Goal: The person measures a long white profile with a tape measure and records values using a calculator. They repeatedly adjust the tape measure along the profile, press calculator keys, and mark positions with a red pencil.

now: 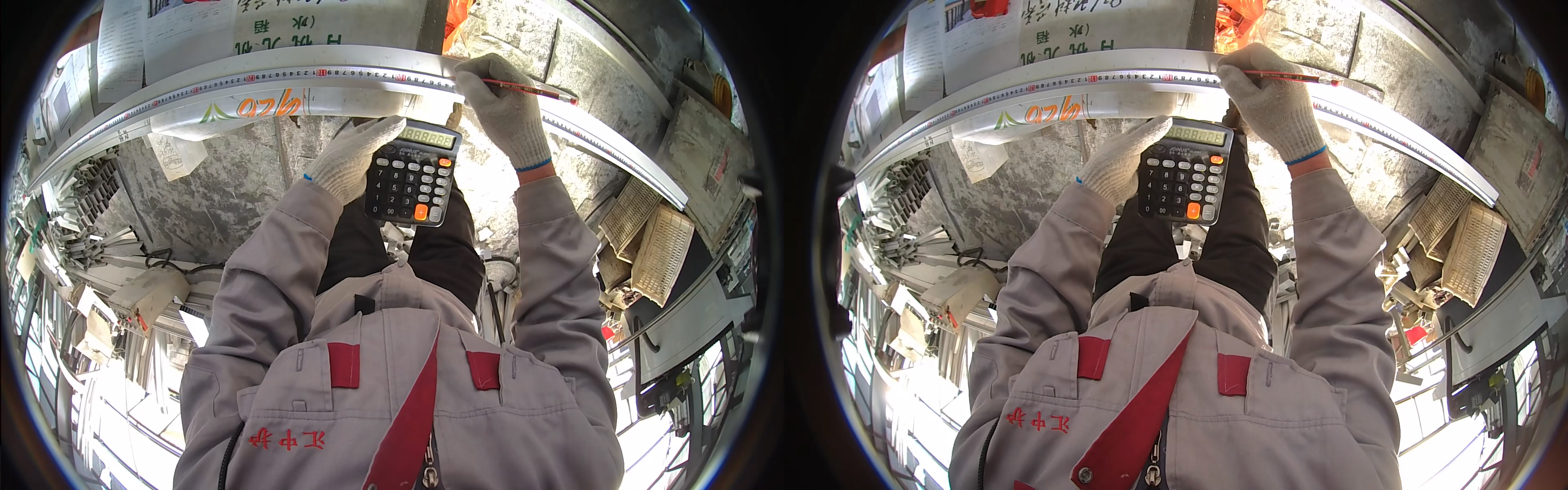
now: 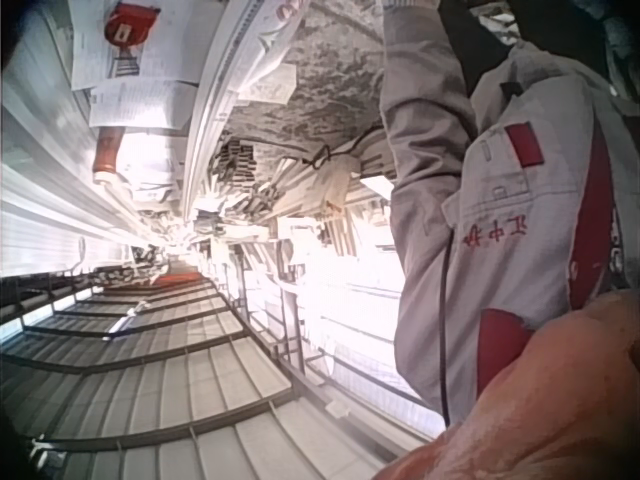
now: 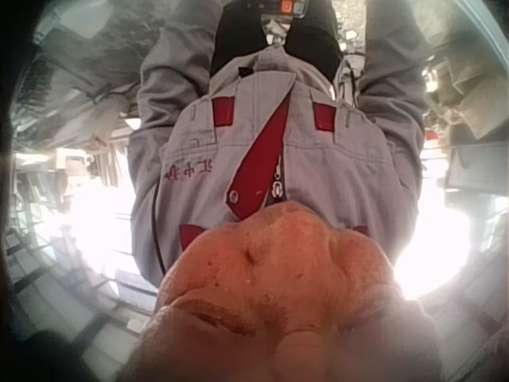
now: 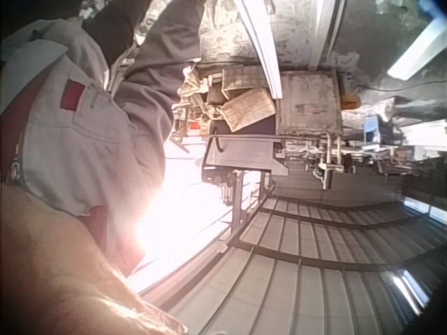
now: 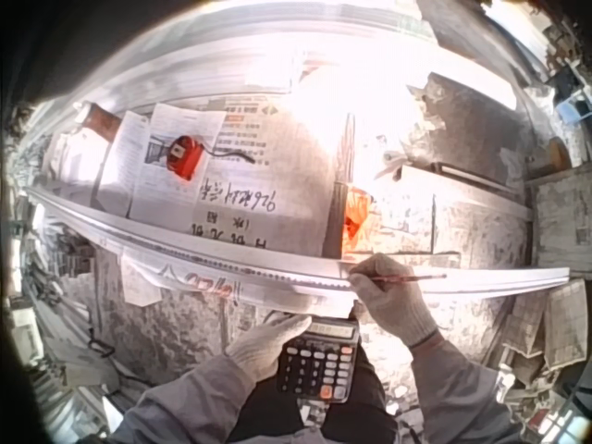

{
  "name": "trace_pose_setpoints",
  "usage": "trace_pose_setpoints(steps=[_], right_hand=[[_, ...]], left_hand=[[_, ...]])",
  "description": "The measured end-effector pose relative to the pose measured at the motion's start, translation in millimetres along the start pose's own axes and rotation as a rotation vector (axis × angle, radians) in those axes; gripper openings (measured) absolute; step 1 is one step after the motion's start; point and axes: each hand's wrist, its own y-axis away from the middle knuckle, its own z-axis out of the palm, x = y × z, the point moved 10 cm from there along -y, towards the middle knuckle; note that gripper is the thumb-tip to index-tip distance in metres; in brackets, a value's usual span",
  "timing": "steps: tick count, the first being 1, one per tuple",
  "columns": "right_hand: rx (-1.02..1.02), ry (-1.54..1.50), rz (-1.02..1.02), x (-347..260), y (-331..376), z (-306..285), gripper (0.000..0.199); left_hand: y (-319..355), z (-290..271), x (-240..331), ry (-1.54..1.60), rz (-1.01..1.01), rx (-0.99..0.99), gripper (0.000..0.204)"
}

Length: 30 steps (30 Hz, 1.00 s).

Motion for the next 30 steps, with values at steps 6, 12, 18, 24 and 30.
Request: trace_pose_setpoints(steps=[6,12,18,24,30], right_hand=[[0.003,-0.066,0.026,5,0,3,0.015],[0.086,-0.183,0.044,5,7,-4,0.015],[0.147,-0.096,0.000,-12,16,-12,0.015],[0.106,-0.261,0.125,-7,24,-4,0.011],[0.113,-0.201,0.048,-11,23,-2,0.009]], left_hand=[[18,30,-34,0.969,-0.738,0.143,0.041],[18,28,-26,0.901,-0.707,0.064,0.046],[13,2,8,-0.234,-0.009,-0.174,0.053],[19,3,-22,0.263,-0.297,-0.073,0.048],[18,0,6,-0.349,0.011,-0.148,0.047]])
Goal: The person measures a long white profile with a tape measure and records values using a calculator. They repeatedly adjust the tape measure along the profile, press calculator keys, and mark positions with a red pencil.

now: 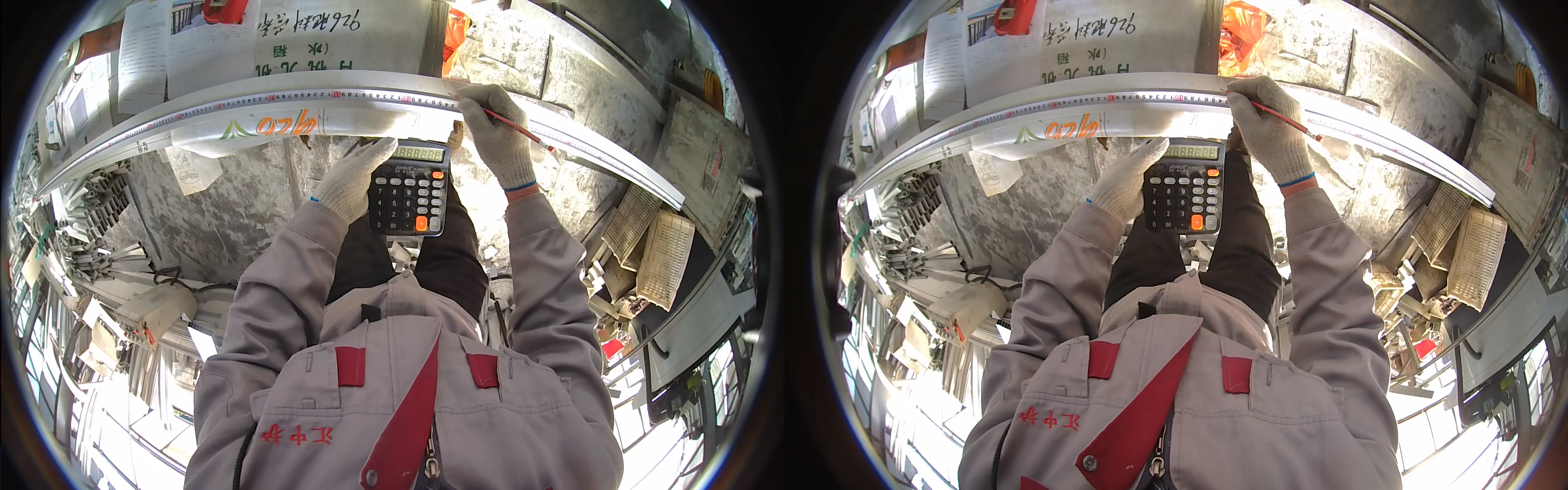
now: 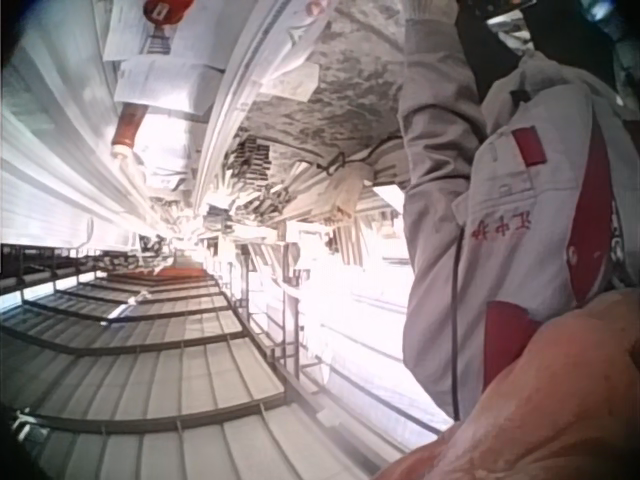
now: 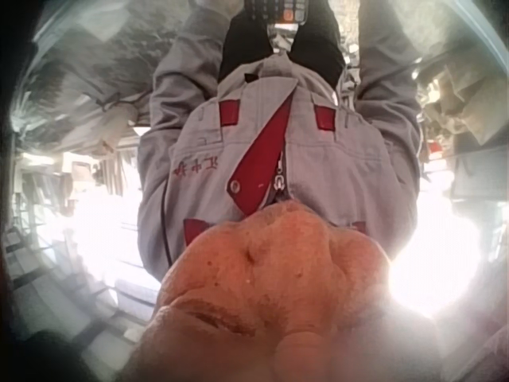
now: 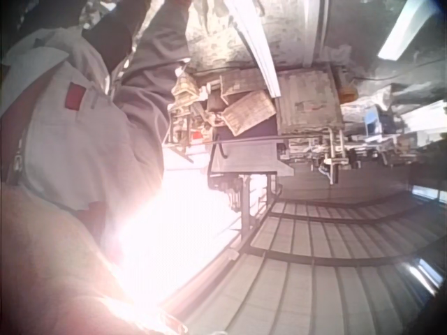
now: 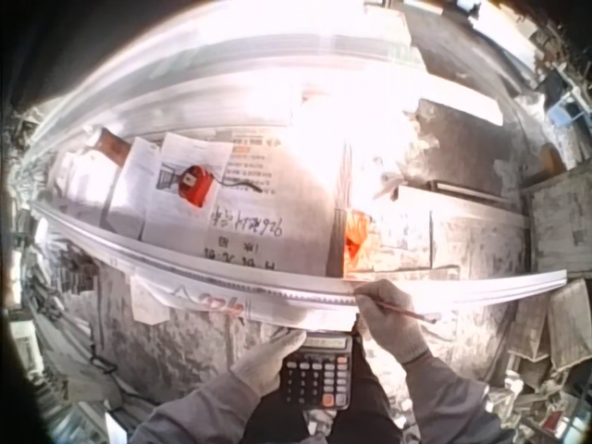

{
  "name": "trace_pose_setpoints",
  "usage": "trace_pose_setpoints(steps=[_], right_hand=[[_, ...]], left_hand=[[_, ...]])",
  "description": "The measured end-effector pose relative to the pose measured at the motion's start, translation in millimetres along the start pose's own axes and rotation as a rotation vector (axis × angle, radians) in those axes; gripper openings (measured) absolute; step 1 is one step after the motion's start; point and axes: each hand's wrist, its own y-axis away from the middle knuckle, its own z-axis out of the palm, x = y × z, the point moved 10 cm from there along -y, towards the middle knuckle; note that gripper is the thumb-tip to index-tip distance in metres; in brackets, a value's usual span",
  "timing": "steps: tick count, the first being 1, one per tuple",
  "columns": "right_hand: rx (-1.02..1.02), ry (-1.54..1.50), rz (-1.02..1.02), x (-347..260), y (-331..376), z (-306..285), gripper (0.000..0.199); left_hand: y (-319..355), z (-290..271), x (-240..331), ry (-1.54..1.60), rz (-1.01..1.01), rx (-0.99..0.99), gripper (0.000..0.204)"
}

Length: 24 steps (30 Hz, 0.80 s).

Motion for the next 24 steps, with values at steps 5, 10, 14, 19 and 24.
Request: trace_pose_setpoints(steps=[5,10,14,19,24], right_hand=[[0.018,0.052,-0.048,-4,-1,3,0.007],[0.011,0.069,-0.044,-6,0,4,0.006],[0.083,0.135,-0.102,-5,0,-4,0.007],[0.152,0.108,-0.134,-2,6,-11,0.012],[0.168,-0.071,0.053,3,32,-19,0.023]], left_hand=[[9,44,-25,1.549,-0.722,0.052,0.045],[6,26,-17,1.293,-0.651,0.097,0.044],[13,39,-29,1.489,-0.807,0.134,0.045],[13,28,-42,1.292,-0.678,0.184,0.045],[26,32,-36,1.509,-0.790,0.173,0.041]])
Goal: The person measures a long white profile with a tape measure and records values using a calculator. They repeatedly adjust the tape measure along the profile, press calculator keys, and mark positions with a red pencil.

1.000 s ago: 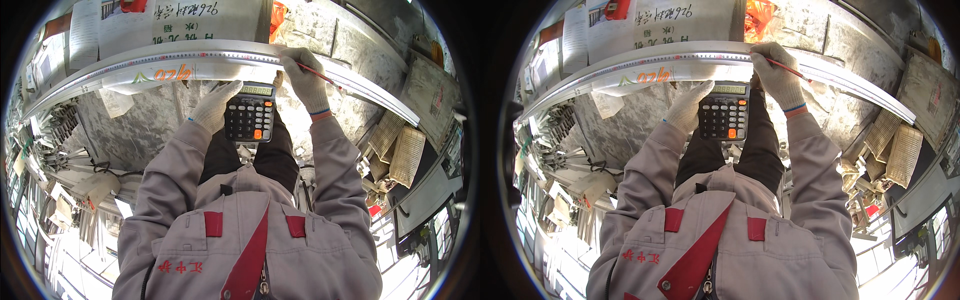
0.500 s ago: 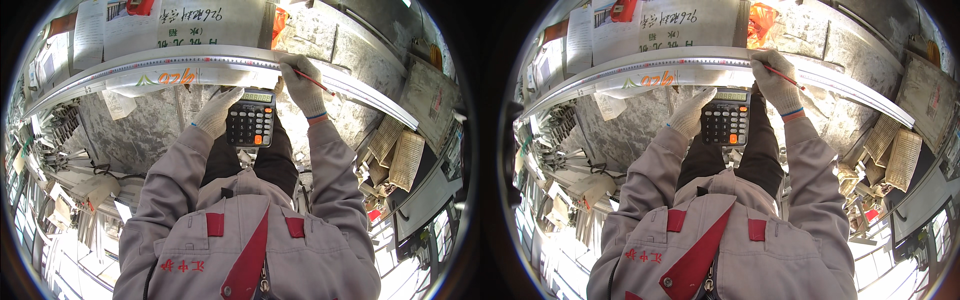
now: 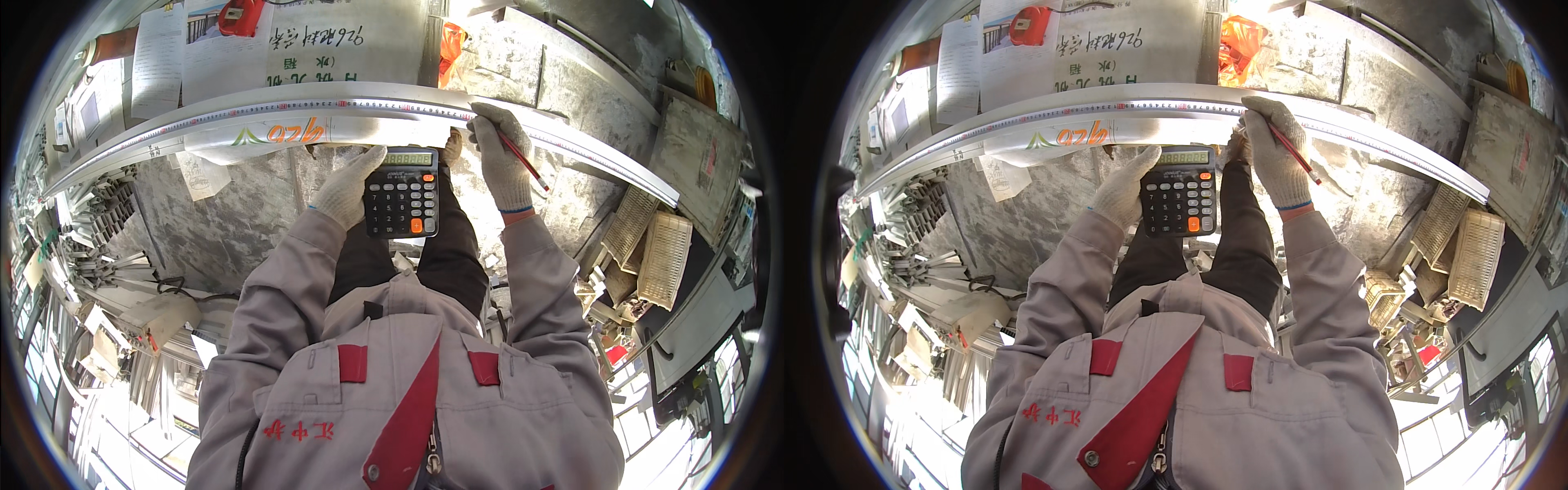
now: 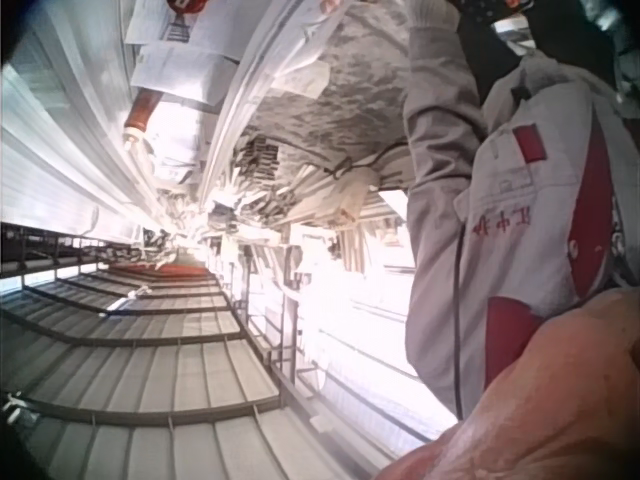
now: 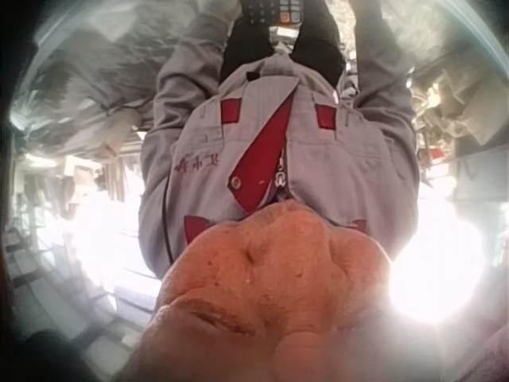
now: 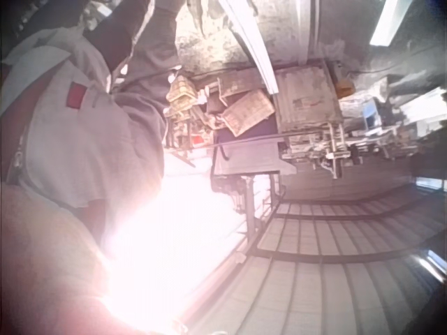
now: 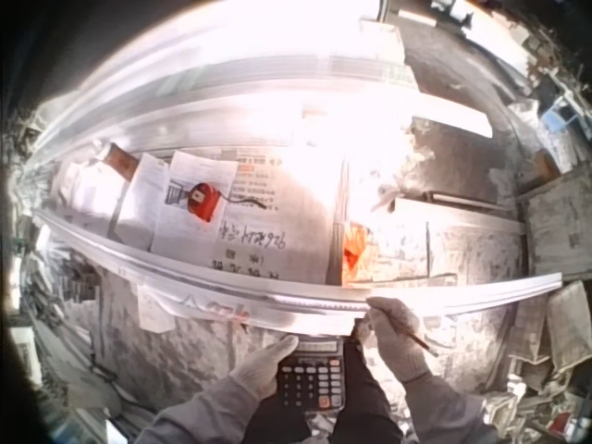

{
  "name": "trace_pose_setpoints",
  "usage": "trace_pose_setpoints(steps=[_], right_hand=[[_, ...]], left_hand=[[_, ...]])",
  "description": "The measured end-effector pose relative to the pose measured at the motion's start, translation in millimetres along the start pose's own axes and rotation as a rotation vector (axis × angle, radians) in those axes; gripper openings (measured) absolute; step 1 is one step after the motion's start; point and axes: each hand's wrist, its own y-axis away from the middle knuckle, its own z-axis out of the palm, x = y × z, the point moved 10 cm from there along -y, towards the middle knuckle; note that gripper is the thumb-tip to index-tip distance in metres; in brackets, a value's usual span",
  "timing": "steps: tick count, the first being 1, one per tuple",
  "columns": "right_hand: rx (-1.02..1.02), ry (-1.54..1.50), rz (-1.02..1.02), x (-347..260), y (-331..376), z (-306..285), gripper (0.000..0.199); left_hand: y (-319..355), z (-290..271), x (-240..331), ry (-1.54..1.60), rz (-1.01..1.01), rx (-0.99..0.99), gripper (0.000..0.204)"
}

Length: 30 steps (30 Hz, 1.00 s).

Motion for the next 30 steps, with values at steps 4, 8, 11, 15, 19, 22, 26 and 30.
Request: trace_pose_setpoints(steps=[4,8,11,15,19,22,26,30], right_hand=[[0.021,-0.199,0.192,10,48,2,0.026],[-0.082,-0.233,0.470,36,99,25,0.028],[-0.169,-0.310,0.547,41,124,48,0.036],[-0.229,-0.378,0.490,28,133,62,0.038],[-0.220,-0.340,0.434,15,129,63,0.038],[-0.212,-0.349,0.407,6,127,64,0.036],[-0.194,-0.354,0.455,5,127,66,0.035],[-0.164,-0.347,0.473,5,127,66,0.034]], left_hand=[[13,6,11,0.015,0.029,-0.026,0.039],[24,2,19,0.007,0.043,0.006,0.037],[29,2,29,0.057,0.102,0.018,0.037],[40,8,40,-0.025,0.163,-0.010,0.036],[53,14,49,-0.091,0.239,-0.017,0.034],[58,19,54,-0.117,0.284,-0.020,0.033],[59,20,54,-0.115,0.296,-0.016,0.031],[59,20,51,-0.107,0.293,-0.014,0.030]])
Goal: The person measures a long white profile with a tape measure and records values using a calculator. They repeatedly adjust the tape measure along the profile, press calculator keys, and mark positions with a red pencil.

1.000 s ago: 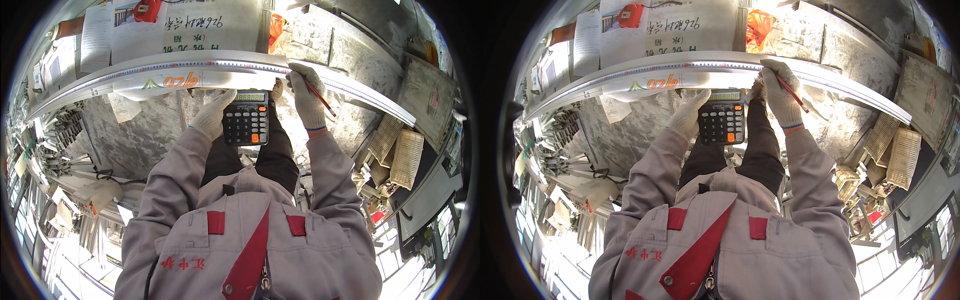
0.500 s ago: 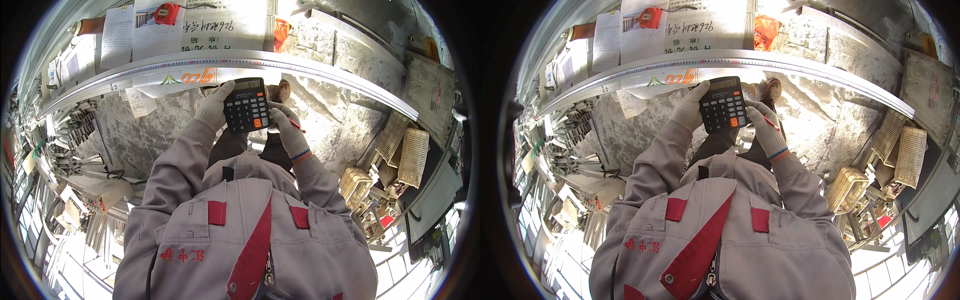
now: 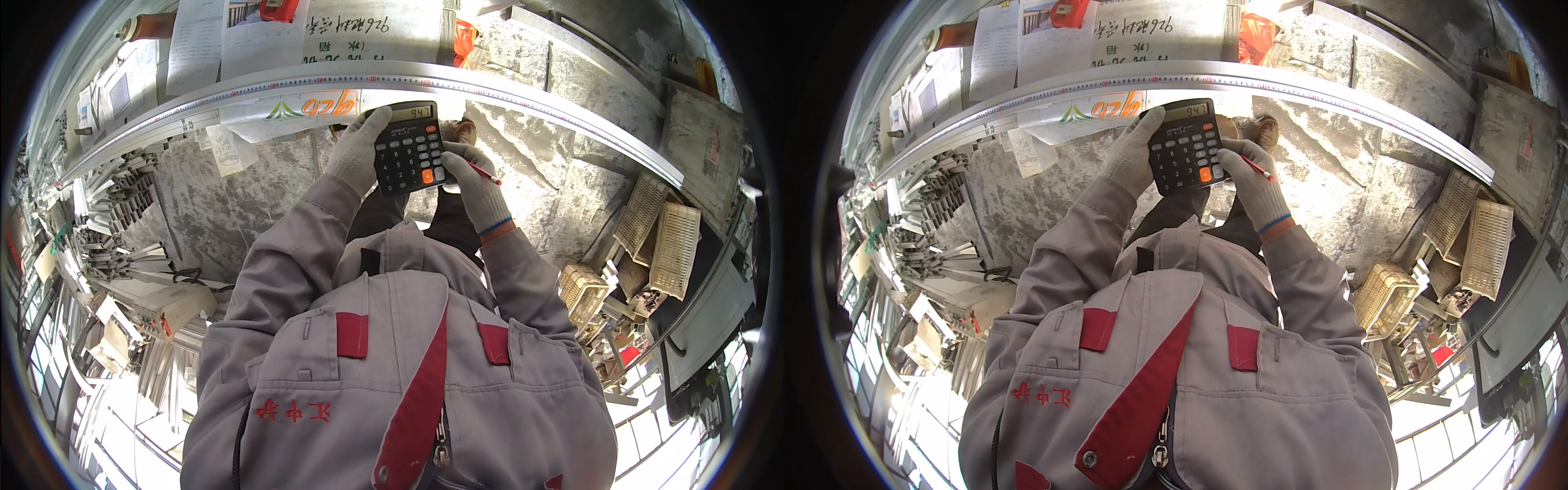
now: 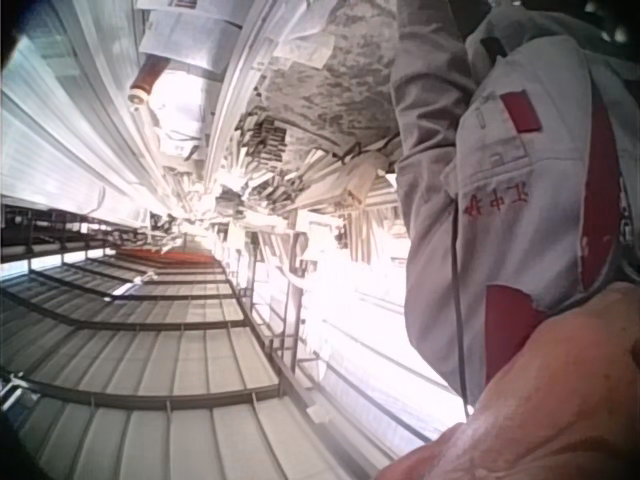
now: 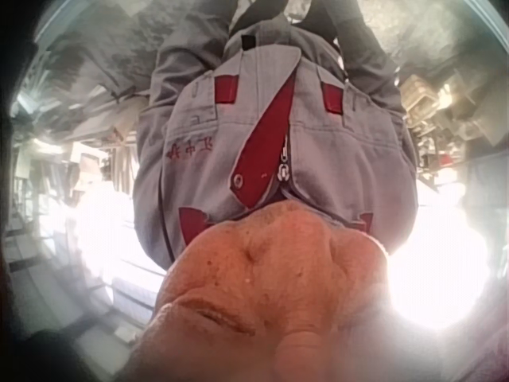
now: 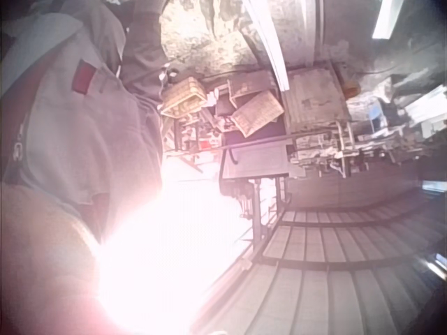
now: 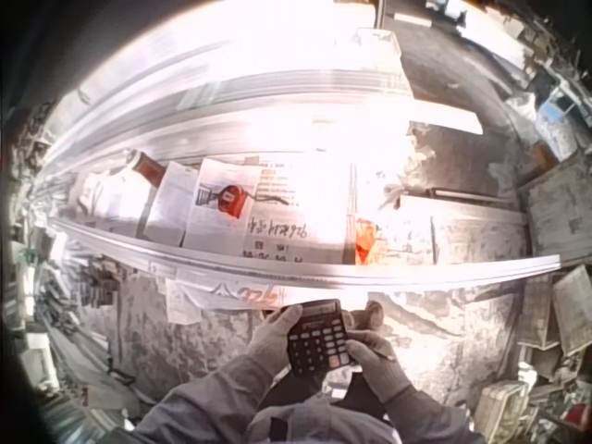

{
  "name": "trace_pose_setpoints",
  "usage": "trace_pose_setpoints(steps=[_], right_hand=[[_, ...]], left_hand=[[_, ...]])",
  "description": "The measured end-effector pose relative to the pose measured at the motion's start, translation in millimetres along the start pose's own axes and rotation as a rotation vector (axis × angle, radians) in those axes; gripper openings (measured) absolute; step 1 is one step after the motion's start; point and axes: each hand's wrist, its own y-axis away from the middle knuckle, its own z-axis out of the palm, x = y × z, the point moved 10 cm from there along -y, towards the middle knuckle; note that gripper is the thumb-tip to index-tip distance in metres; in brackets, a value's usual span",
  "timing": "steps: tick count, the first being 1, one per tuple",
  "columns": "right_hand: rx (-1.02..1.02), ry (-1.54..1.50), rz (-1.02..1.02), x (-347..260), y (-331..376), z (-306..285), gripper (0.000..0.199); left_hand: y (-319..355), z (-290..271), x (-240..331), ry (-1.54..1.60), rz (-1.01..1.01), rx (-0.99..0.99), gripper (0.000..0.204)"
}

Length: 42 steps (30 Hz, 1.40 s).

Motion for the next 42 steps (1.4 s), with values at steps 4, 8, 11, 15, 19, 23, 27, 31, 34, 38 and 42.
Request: trace_pose_setpoints(steps=[4,8,11,15,19,23,27,31,34,38,42], right_hand=[[0.036,0.070,-0.008,0,0,2,0.038],[0.067,0.121,-0.057,1,-1,5,0.041],[0.072,0.134,-0.036,7,-3,3,0.043],[0.094,0.142,-0.040,6,-6,0,0.049],[0.094,0.060,-0.083,1,-2,4,0.045],[0.151,0.174,-0.039,10,-3,3,0.050],[0.167,0.176,-0.005,23,-8,1,0.053],[0.150,0.186,-0.045,23,1,-3,0.062],[0.149,0.431,-0.035,25,4,0,0.079],[0.151,0.528,0.013,31,4,4,0.113],[0.128,0.548,0.040,32,2,6,0.115]], left_hand=[[2,3,-3,0.022,0.009,0.027,0.029],[7,7,-2,0.041,0.012,0.026,0.027],[10,8,-1,0.022,-0.012,0.021,0.029],[9,14,0,0.027,-0.004,0.036,0.028],[9,20,3,-0.006,0.022,0.035,0.027],[9,24,2,-0.027,0.061,0.064,0.031],[9,22,1,-0.087,0.066,0.081,0.030],[6,19,-4,0.012,0.025,0.083,0.027],[3,13,-6,0.073,0.011,0.094,0.027],[-2,5,-9,0.100,0.010,0.148,0.029],[0,4,-7,0.166,0.040,0.161,0.020]])
